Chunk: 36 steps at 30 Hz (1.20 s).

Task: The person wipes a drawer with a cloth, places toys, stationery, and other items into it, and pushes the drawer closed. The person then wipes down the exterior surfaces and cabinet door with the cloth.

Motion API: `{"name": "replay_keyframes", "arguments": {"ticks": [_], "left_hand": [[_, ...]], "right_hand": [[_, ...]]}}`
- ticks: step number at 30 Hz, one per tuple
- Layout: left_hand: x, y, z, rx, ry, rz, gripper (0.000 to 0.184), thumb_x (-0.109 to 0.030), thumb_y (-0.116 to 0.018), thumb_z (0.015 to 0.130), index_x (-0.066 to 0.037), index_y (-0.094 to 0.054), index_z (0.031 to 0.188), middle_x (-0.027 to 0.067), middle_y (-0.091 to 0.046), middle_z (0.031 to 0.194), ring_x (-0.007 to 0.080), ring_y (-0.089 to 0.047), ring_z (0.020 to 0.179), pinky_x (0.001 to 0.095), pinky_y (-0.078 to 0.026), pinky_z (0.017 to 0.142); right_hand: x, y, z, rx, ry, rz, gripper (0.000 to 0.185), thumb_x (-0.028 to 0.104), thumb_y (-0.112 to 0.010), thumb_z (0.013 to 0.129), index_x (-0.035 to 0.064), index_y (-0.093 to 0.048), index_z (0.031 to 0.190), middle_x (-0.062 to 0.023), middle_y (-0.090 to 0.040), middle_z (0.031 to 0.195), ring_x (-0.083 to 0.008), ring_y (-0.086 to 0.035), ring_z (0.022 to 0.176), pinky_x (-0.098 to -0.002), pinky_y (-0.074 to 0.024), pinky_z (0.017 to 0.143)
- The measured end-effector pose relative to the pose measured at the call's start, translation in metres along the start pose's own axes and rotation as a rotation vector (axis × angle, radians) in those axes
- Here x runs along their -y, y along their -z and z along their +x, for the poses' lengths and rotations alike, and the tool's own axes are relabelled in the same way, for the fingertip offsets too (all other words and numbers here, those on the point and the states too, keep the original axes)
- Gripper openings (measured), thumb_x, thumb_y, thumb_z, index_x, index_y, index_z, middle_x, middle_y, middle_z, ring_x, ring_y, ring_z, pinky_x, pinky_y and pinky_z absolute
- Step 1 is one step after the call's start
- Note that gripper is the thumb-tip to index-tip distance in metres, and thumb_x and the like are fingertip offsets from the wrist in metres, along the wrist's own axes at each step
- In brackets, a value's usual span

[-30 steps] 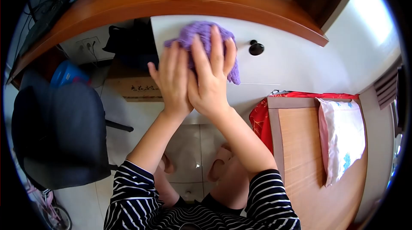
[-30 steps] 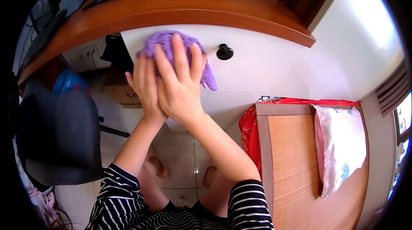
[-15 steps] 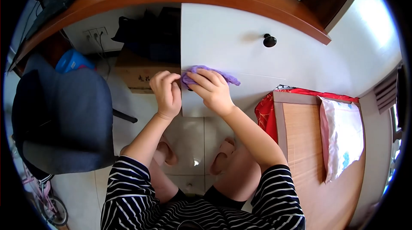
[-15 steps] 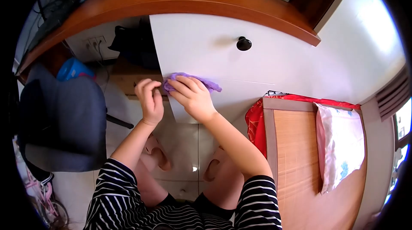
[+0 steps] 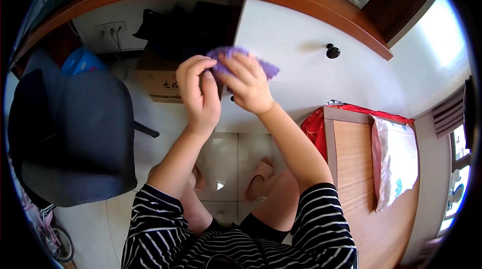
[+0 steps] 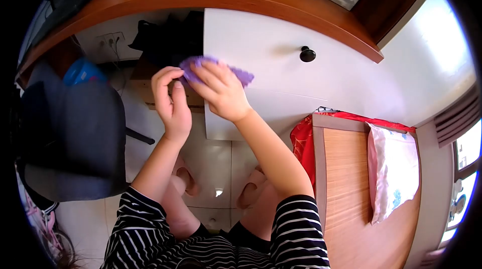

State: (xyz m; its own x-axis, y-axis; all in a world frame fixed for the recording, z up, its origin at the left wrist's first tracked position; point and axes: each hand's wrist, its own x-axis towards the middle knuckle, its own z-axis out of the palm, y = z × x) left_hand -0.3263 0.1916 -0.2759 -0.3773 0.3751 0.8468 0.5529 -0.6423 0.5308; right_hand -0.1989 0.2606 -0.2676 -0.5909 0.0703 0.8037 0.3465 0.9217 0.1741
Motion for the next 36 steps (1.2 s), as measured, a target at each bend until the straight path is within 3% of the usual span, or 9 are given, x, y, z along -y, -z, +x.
{"name": "replay_keyframes", "arguments": {"ticks": [8,11,13,18,20,25,31,34,36], "left_hand": [[0.013,-0.006,-0.017,0.127,0.103,-0.016,0.017,0.001,-0.047,0.084,-0.003,-0.060,0.096,0.0097,-0.061,0.095,0.0264,-0.055,0.089,0.0340,-0.042,0.081],[0.007,-0.009,-0.020,0.157,0.214,-0.129,0.018,-0.001,-0.047,0.086,-0.002,-0.060,0.098,0.0098,-0.060,0.097,0.0253,-0.055,0.092,0.0325,-0.042,0.083],[0.000,-0.010,-0.022,0.180,0.288,-0.219,0.018,-0.004,-0.047,0.088,-0.002,-0.059,0.101,0.0096,-0.060,0.100,0.0236,-0.055,0.094,0.0316,-0.042,0.085],[-0.020,-0.021,-0.024,0.374,0.426,-0.478,0.038,-0.018,-0.055,0.089,-0.003,-0.047,0.123,0.0095,-0.054,0.113,0.0201,-0.051,0.105,0.0313,-0.042,0.087],[-0.031,-0.023,-0.026,0.450,0.537,-0.497,0.060,-0.018,-0.065,0.086,-0.003,-0.035,0.136,0.0101,-0.051,0.120,0.0179,-0.051,0.106,0.0288,-0.044,0.085],[-0.035,-0.020,-0.022,0.659,0.784,-0.580,0.051,0.001,-0.062,0.084,-0.006,-0.043,0.131,0.0037,-0.056,0.108,0.0081,-0.054,0.093,0.0206,-0.045,0.079],[-0.034,0.012,0.013,0.873,0.951,-0.550,0.026,-0.007,-0.058,0.086,-0.003,-0.058,0.111,-0.0036,-0.054,0.081,0.0035,-0.050,0.075,0.0189,-0.042,0.069],[-0.021,0.024,0.020,0.816,0.923,-0.869,0.025,-0.014,-0.052,0.090,-0.003,-0.058,0.111,-0.0038,-0.053,0.078,0.0026,-0.049,0.073,0.0168,-0.039,0.069],[-0.020,0.027,0.022,0.922,0.908,-0.661,0.024,-0.014,-0.051,0.090,-0.003,-0.058,0.111,-0.0036,-0.053,0.079,0.0024,-0.048,0.073,0.0174,-0.039,0.068]], "right_hand": [[0.026,0.006,-0.050,0.149,-0.242,0.192,0.037,-0.006,-0.053,0.069,0.0060,-0.064,0.102,-0.0114,-0.057,0.117,-0.0314,-0.051,0.110,-0.0429,-0.0453,0.091],[0.036,0.019,-0.062,0.001,-0.739,0.473,0.040,-0.009,-0.047,0.078,0.0055,-0.058,0.113,-0.0128,-0.058,0.114,-0.0291,-0.055,0.104,-0.0374,-0.0470,0.087],[0.045,0.047,-0.040,-0.282,-1.290,1.357,0.036,-0.002,-0.041,0.089,0.0035,-0.043,0.125,-0.0102,-0.056,0.114,-0.0178,-0.058,0.099,-0.0301,-0.0484,0.085],[0.041,0.065,-0.044,-0.548,-1.308,1.833,0.034,0.005,-0.047,0.089,0.0046,-0.044,0.123,-0.0112,-0.056,0.115,-0.0207,-0.056,0.104,-0.0335,-0.0479,0.090],[0.038,0.070,-0.042,-0.574,-1.250,1.877,0.035,0.003,-0.047,0.088,0.0041,-0.044,0.122,-0.0117,-0.055,0.116,-0.0212,-0.056,0.105,-0.0340,-0.0465,0.092],[0.027,0.085,-0.047,-0.517,-1.177,1.946,0.038,-0.002,-0.045,0.084,0.0032,-0.044,0.122,-0.0119,-0.055,0.116,-0.0223,-0.055,0.105,-0.0342,-0.0448,0.094],[0.022,0.115,-0.058,-0.235,-1.366,1.288,0.035,-0.006,-0.049,0.087,0.0038,-0.049,0.121,-0.0046,-0.059,0.103,-0.0114,-0.054,0.094,-0.0251,-0.0425,0.085],[0.022,0.125,-0.057,-0.207,-1.288,0.936,0.024,0.001,-0.050,0.091,0.0028,-0.054,0.115,-0.0011,-0.061,0.093,-0.0064,-0.054,0.085,-0.0200,-0.0424,0.076],[0.026,0.132,-0.052,-0.194,-1.288,0.834,0.019,0.005,-0.052,0.093,0.0022,-0.057,0.111,0.0000,-0.061,0.089,-0.0043,-0.053,0.082,-0.0178,-0.0420,0.072]]}}
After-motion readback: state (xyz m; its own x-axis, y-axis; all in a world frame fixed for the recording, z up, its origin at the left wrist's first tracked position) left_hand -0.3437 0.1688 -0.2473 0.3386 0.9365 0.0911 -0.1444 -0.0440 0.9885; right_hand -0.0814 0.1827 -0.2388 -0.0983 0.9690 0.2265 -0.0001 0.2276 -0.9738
